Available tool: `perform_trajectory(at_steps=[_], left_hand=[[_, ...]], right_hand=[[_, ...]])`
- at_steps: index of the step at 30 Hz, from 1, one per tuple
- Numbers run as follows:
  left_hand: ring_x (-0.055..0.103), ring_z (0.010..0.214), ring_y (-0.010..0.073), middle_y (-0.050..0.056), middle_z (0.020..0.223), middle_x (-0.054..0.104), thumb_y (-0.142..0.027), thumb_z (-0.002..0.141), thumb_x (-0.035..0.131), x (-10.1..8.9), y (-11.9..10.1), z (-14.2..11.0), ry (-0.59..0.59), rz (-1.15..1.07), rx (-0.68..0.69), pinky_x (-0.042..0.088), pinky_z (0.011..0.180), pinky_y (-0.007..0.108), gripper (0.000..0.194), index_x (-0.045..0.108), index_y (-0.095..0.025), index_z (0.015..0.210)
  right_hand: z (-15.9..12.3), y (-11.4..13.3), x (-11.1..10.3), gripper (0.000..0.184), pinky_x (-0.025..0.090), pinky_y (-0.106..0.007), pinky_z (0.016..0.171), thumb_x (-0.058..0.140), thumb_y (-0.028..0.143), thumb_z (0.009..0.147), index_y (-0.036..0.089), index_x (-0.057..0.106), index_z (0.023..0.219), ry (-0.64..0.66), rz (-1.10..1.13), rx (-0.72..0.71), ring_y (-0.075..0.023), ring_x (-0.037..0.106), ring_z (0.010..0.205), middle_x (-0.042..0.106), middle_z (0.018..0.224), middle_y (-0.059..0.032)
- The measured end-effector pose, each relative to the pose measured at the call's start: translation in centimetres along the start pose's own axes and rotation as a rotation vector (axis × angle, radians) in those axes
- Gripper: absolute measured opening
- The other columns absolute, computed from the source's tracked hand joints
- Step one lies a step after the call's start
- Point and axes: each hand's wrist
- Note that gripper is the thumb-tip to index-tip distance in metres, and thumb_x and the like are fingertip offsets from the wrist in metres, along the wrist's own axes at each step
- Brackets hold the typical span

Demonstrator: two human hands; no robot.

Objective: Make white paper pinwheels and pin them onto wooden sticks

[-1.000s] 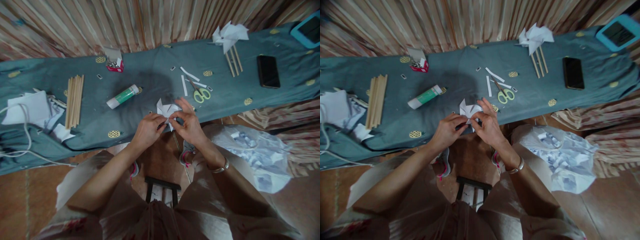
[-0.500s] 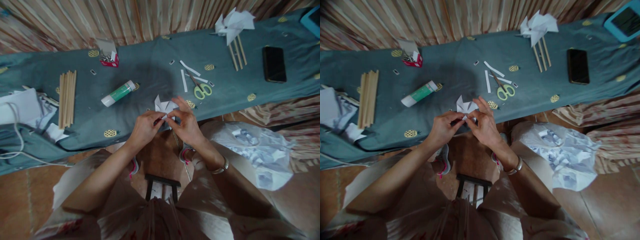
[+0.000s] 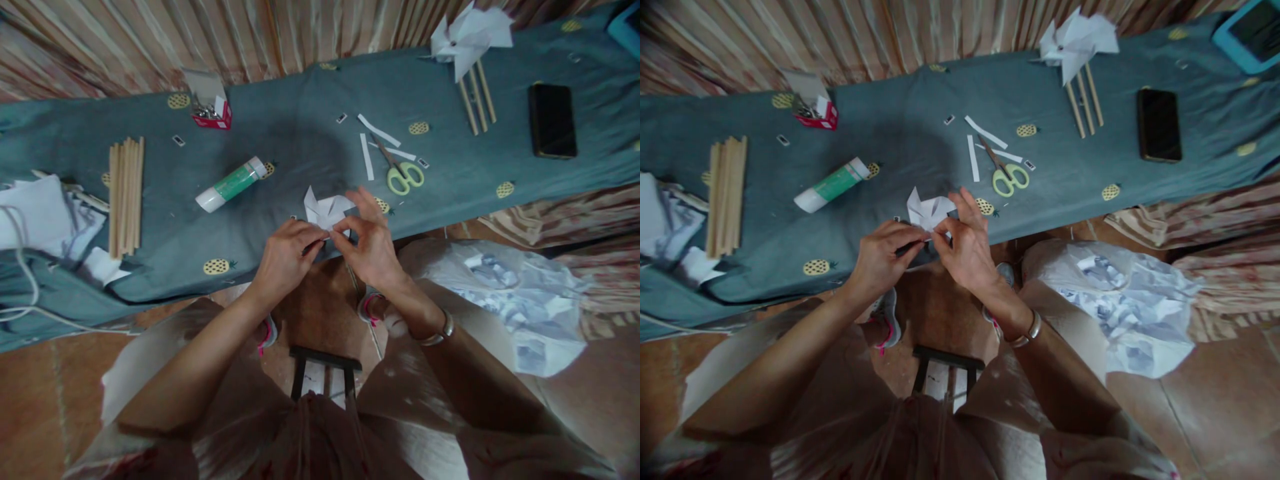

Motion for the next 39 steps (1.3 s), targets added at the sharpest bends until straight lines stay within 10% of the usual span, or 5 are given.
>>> perform_trajectory(at_steps=[39], left_hand=[[0.070, 0.086, 0.0187, 0.007, 0.095, 0.076, -0.018, 0.091, 0.057, -0.1, 0.0, 0.4, 0.020, -0.021, -0.106, 0.056, 0.083, 0.031, 0.021, 0.077, -0.018, 0.098]], right_hand=[[0.2, 1.1, -1.0, 0.029, 0.024, -0.061, 0.120, 0.044, 0.019, 0.095, 0.029, 0.066, 0.113, 0.122, -0.098, -0.091, -0.0344, 0.021, 0.152, 0.041, 0.155, -0.0026]])
Point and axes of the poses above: each hand's wrist, its own z-axis towards the middle knuckle, its own x-axis out of the palm, y = z × x
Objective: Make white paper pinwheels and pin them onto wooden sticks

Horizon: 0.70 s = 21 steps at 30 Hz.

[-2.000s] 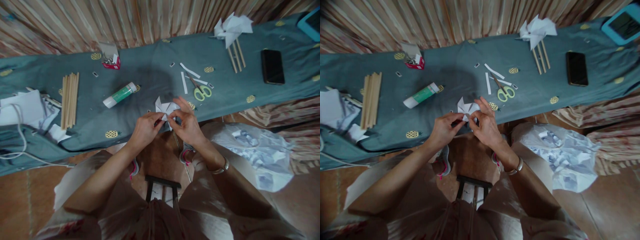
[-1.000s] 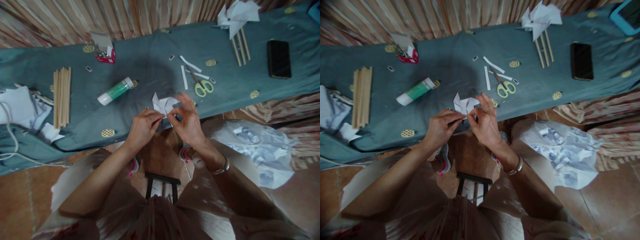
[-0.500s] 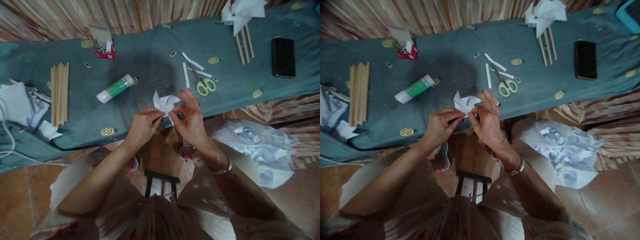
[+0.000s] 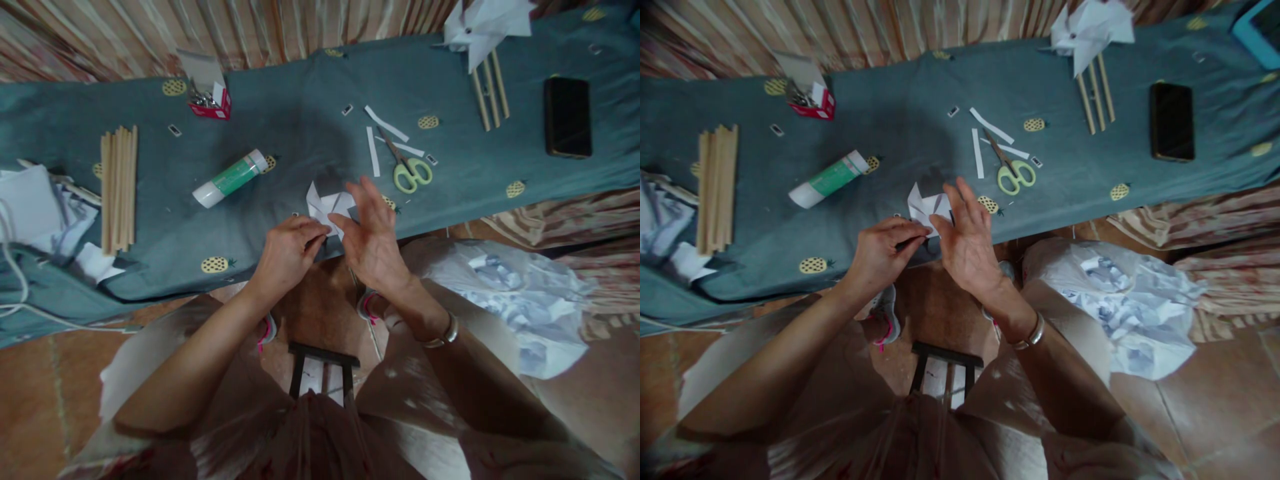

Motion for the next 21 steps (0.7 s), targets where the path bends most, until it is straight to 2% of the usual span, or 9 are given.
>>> perform_trajectory(at_steps=[4, 7, 12, 15, 19, 21], left_hand=[[0.070, 0.086, 0.0182, 0.006, 0.094, 0.076, -0.018, 0.090, 0.058, 0.1, 0.1, 0.0, -0.003, 0.005, -0.012, 0.056, 0.082, 0.031, 0.020, 0.077, -0.020, 0.096], [0.070, 0.087, 0.0183, 0.006, 0.093, 0.076, -0.018, 0.090, 0.058, 0.0, -0.1, 0.0, -0.004, -0.010, -0.012, 0.056, 0.082, 0.031, 0.019, 0.076, -0.019, 0.097], [0.069, 0.089, 0.0183, 0.007, 0.096, 0.075, -0.026, 0.094, 0.058, -1.4, -0.4, 0.2, -0.021, -0.052, -0.012, 0.054, 0.085, 0.031, 0.021, 0.074, -0.018, 0.102], [0.068, 0.087, 0.0179, 0.006, 0.093, 0.075, -0.029, 0.095, 0.055, -2.4, -0.3, 0.2, -0.049, -0.036, -0.042, 0.053, 0.084, 0.030, 0.023, 0.074, -0.018, 0.103], [0.069, 0.091, 0.0189, 0.007, 0.096, 0.076, -0.033, 0.095, 0.055, -3.2, 0.2, -0.1, -0.093, -0.015, -0.103, 0.053, 0.087, 0.031, 0.024, 0.073, -0.018, 0.101], [0.069, 0.095, 0.0195, 0.007, 0.101, 0.075, -0.034, 0.094, 0.057, -3.2, 0.6, -0.4, -0.116, -0.055, -0.154, 0.054, 0.090, 0.033, 0.027, 0.071, -0.017, 0.107]], right_hand=[[0.0, -0.2, 0.4, 0.025, 0.030, -0.062, 0.116, 0.046, 0.021, 0.095, 0.028, 0.065, 0.110, -0.037, -0.080, -0.052, -0.0337, 0.025, 0.151, 0.046, 0.152, -0.0051], [0.0, 0.1, 0.5, 0.024, 0.033, -0.061, 0.114, 0.048, 0.019, 0.091, 0.026, 0.064, 0.108, -0.014, -0.143, -0.075, -0.0329, 0.026, 0.151, 0.045, 0.153, -0.0079], [0.0, 0.8, 0.1, 0.033, 0.030, -0.060, 0.114, 0.052, 0.019, 0.085, 0.023, 0.062, 0.116, 0.048, -0.162, -0.087, -0.0339, 0.021, 0.152, 0.041, 0.157, -0.0120], [0.1, 1.0, 0.1, 0.032, 0.028, -0.061, 0.114, 0.055, 0.023, 0.084, 0.018, 0.064, 0.115, 0.051, -0.159, -0.085, -0.0361, 0.021, 0.152, 0.041, 0.156, -0.0165], [0.3, 0.7, 0.3, 0.026, 0.027, -0.062, 0.115, 0.052, 0.022, 0.087, 0.018, 0.066, 0.108, 0.036, -0.121, -0.102, -0.0351, 0.023, 0.152, 0.043, 0.155, -0.0143], [0.4, 0.4, 0.5, 0.024, 0.027, -0.062, 0.115, 0.049, 0.021, 0.090, 0.019, 0.068, 0.105, 0.022, -0.114, -0.115, -0.0334, 0.025, 0.151, 0.046, 0.154, -0.0128]])
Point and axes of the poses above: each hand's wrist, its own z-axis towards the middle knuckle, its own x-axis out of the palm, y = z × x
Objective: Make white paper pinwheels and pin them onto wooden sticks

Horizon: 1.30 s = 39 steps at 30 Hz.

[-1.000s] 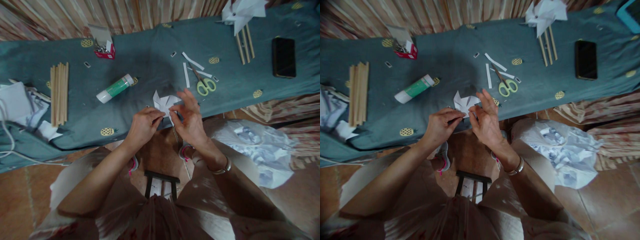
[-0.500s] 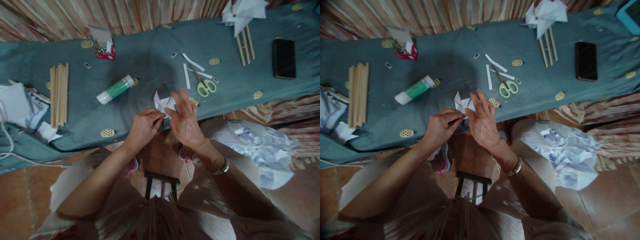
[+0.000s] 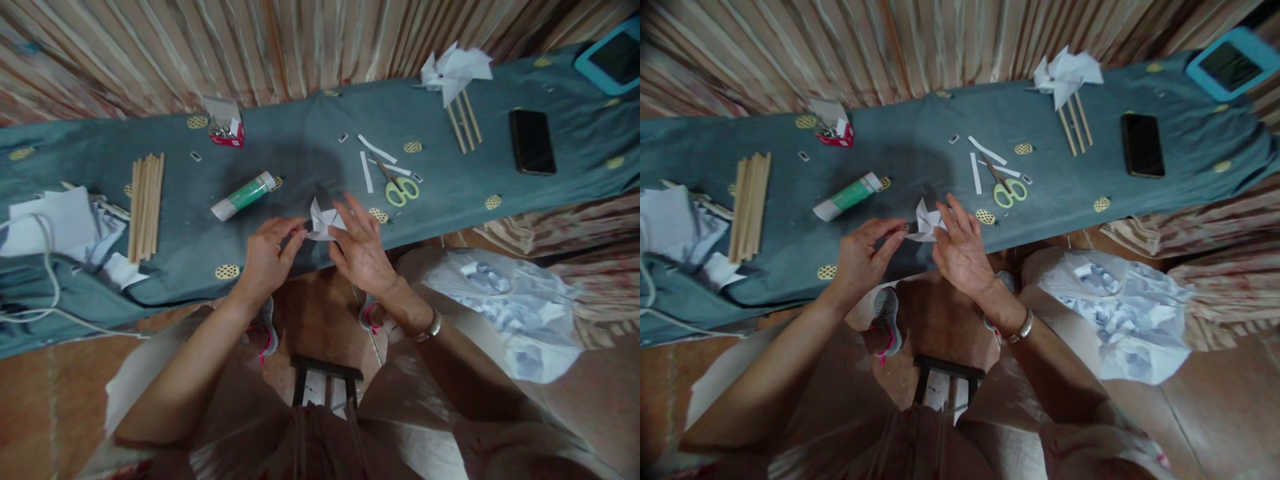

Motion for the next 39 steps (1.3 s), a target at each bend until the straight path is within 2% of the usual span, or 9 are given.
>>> perform_trajectory(at_steps=[3, 6, 9, 11, 16, 20, 25, 30, 39], left_hand=[[0.070, 0.100, 0.0205, 0.009, 0.111, 0.074, -0.040, 0.091, 0.061, 0.4, 0.4, -0.4, -0.024, -0.206, -0.152, 0.056, 0.091, 0.034, 0.042, 0.062, -0.017, 0.125], [0.071, 0.105, 0.0225, 0.012, 0.114, 0.073, -0.046, 0.085, 0.067, 1.1, 0.0, -0.8, -0.052, -0.572, -0.376, 0.056, 0.094, 0.038, 0.061, 0.049, -0.017, 0.136], [0.071, 0.108, 0.0237, 0.013, 0.110, 0.075, -0.048, 0.085, 0.068, 1.8, -1.0, -0.9, -0.016, -0.940, -0.589, 0.055, 0.099, 0.042, 0.057, 0.049, -0.017, 0.129], [0.071, 0.108, 0.0246, 0.013, 0.106, 0.075, -0.049, 0.084, 0.069, 2.2, -1.7, -0.6, 0.034, -1.071, -0.658, 0.053, 0.101, 0.044, 0.047, 0.053, -0.018, 0.116], [0.073, 0.102, 0.0233, 0.010, 0.102, 0.076, -0.055, 0.081, 0.069, 3.3, -2.2, 0.3, 0.036, -1.120, -0.655, 0.053, 0.100, 0.044, 0.045, 0.054, -0.020, 0.104], [0.073, 0.095, 0.0198, 0.006, 0.098, 0.076, -0.055, 0.082, 0.067, 3.5, -2.0, 0.8, -0.013, -1.110, -0.647, 0.055, 0.092, 0.039, 0.043, 0.055, -0.021, 0.105], [0.069, 0.074, 0.0138, 0.001, 0.089, 0.074, -0.039, 0.069, 0.082, 3.1, -3.0, 1.1, -0.096, -1.175, -0.642, 0.054, 0.075, 0.028, 0.046, 0.060, -0.018, 0.104], [0.065, 0.067, 0.0126, -0.003, 0.074, 0.071, -0.020, 0.057, 0.086, 3.5, -3.2, 1.3, -0.155, -1.161, -0.655, 0.051, 0.072, 0.027, 0.058, 0.061, -0.017, 0.109], [0.062, 0.063, 0.0114, -0.004, 0.069, 0.069, -0.021, 0.058, 0.084, 3.1, -2.9, 1.5, -0.172, -1.121, -0.642, 0.049, 0.068, 0.026, 0.051, 0.065, -0.017, 0.106]], right_hand=[[0.1, -0.3, 0.4, 0.025, 0.028, -0.062, 0.115, 0.047, 0.020, 0.091, 0.021, 0.069, 0.103, -0.033, 0.013, -0.003, -0.0323, 0.027, 0.151, 0.049, 0.152, -0.0109], [0.2, -0.4, 0.6, 0.026, 0.032, -0.062, 0.114, 0.047, 0.020, 0.091, 0.020, 0.070, 0.102, -0.066, 0.029, 0.011, -0.0327, 0.030, 0.149, 0.054, 0.147, -0.0112], [0.2, -0.4, 0.7, 0.027, 0.035, -0.060, 0.113, 0.047, 0.019, 0.091, 0.018, 0.072, 0.101, -0.093, 0.048, 0.044, -0.0331, 0.034, 0.147, 0.058, 0.142, -0.0129], [0.2, -0.3, 0.7, 0.028, 0.037, -0.059, 0.112, 0.046, 0.017, 0.091, 0.019, 0.073, 0.100, -0.115, 0.061, 0.069, -0.0328, 0.035, 0.147, 0.059, 0.141, -0.0121], [0.2, 0.0, 0.3, 0.028, 0.037, -0.060, 0.113, 0.047, 0.016, 0.091, 0.022, 0.072, 0.103, -0.139, 0.102, 0.078, -0.0314, 0.033, 0.148, 0.056, 0.143, -0.0090], [0.1, 0.4, -0.1, 0.027, 0.034, -0.057, 0.114, 0.047, 0.021, 0.095, 0.019, 0.069, 0.109, -0.157, 0.056, 0.035, -0.0304, 0.032, 0.148, 0.053, 0.146, -0.0135], [-0.4, 1.1, -0.5, 0.040, 0.031, -0.059, 0.114, 0.049, 0.043, 0.097, 0.019, 0.059, 0.127, -0.143, 0.012, -0.031, -0.0320, 0.024, 0.152, 0.041, 0.155, -0.0172], [-0.7, 1.3, -0.9, 0.045, 0.030, -0.059, 0.113, 0.046, 0.044, 0.098, 0.020, 0.050, 0.137, -0.137, -0.028, -0.082, -0.0323, 0.020, 0.153, 0.035, 0.159, -0.0168], [-0.7, 1.8, -0.9, 0.052, 0.030, -0.059, 0.113, 0.043, 0.048, 0.099, 0.020, 0.044, 0.143, -0.103, -0.095, -0.099, -0.0336, 0.017, 0.153, 0.032, 0.160, -0.0166]])
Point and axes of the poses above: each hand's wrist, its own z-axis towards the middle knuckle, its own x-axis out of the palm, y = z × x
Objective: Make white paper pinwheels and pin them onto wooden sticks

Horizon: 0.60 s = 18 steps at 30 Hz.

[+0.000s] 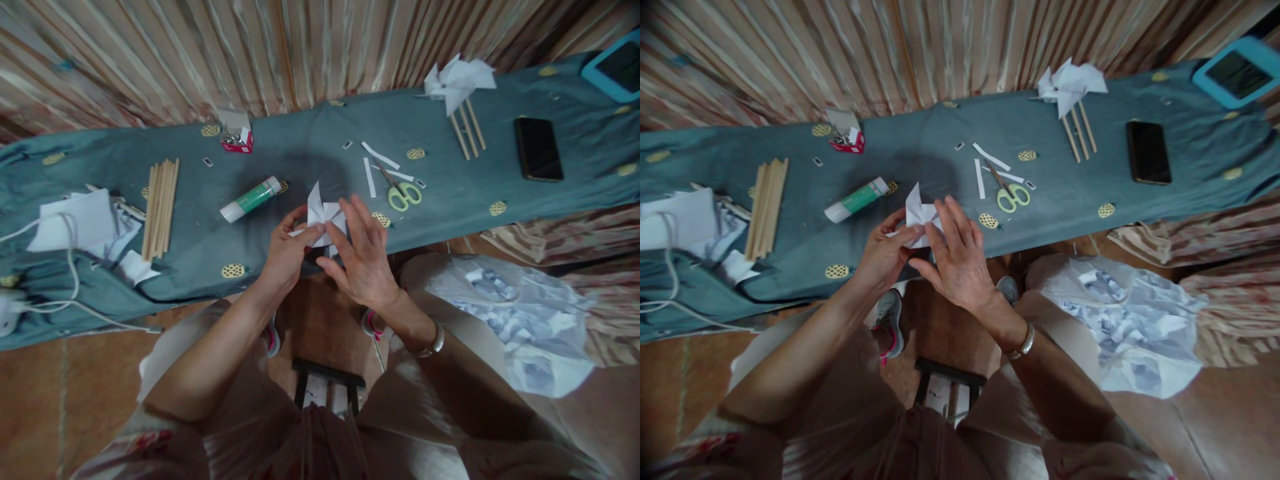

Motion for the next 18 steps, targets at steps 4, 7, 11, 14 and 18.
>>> perform_trajectory(at_steps=[4, 7, 11, 14, 18], left_hand=[[0.063, 0.064, 0.0119, -0.003, 0.071, 0.071, -0.021, 0.056, 0.086, 0.01, -0.32, -0.08, 0.007, 0.005, -0.013, 0.051, 0.070, 0.027, 0.051, 0.069, -0.017, 0.103], [0.064, 0.069, 0.0129, -0.001, 0.078, 0.073, -0.021, 0.057, 0.085, 0.00, -0.46, -0.07, 0.030, 0.013, -0.028, 0.053, 0.074, 0.028, 0.044, 0.072, -0.016, 0.098], [0.065, 0.071, 0.0129, 0.000, 0.079, 0.074, -0.020, 0.056, 0.085, 0.05, -0.47, -0.06, 0.032, -0.003, -0.040, 0.053, 0.075, 0.028, 0.041, 0.074, -0.016, 0.095], [0.064, 0.067, 0.0121, -0.001, 0.075, 0.073, -0.020, 0.055, 0.085, 0.18, -0.43, -0.07, 0.026, 0.007, -0.039, 0.052, 0.070, 0.026, 0.039, 0.074, -0.017, 0.092], [0.064, 0.065, 0.0122, -0.001, 0.073, 0.073, -0.020, 0.056, 0.083, 0.35, -0.56, -0.06, 0.022, 0.031, -0.032, 0.052, 0.067, 0.026, 0.037, 0.074, -0.017, 0.091]], right_hand=[[0.00, -0.01, -0.02, 0.051, 0.031, -0.058, 0.113, 0.041, 0.047, 0.100, 0.020, 0.041, 0.143, -0.048, -0.004, -0.033, -0.0333, 0.018, 0.153, 0.031, 0.159, -0.0167], [0.02, -0.20, -0.03, 0.047, 0.032, -0.058, 0.113, 0.038, 0.044, 0.101, 0.022, 0.038, 0.143, -0.114, 0.022, -0.070, -0.0322, 0.017, 0.153, 0.028, 0.160, -0.0155], [0.07, -0.33, -0.01, 0.047, 0.033, -0.060, 0.113, 0.036, 0.044, 0.102, 0.027, 0.034, 0.145, -0.148, 0.053, -0.089, -0.0320, 0.017, 0.153, 0.026, 0.160, -0.0129], [0.10, -0.20, -0.09, 0.047, 0.033, -0.060, 0.113, 0.036, 0.044, 0.102, 0.028, 0.035, 0.146, -0.155, 0.063, -0.082, -0.0322, 0.019, 0.153, 0.027, 0.160, -0.0116], [0.14, 0.06, -0.98, 0.046, 0.033, -0.060, 0.114, 0.035, 0.044, 0.102, 0.032, 0.036, 0.146, -0.173, 0.086, -0.064, -0.0313, 0.022, 0.152, 0.029, 0.160, -0.0079]])
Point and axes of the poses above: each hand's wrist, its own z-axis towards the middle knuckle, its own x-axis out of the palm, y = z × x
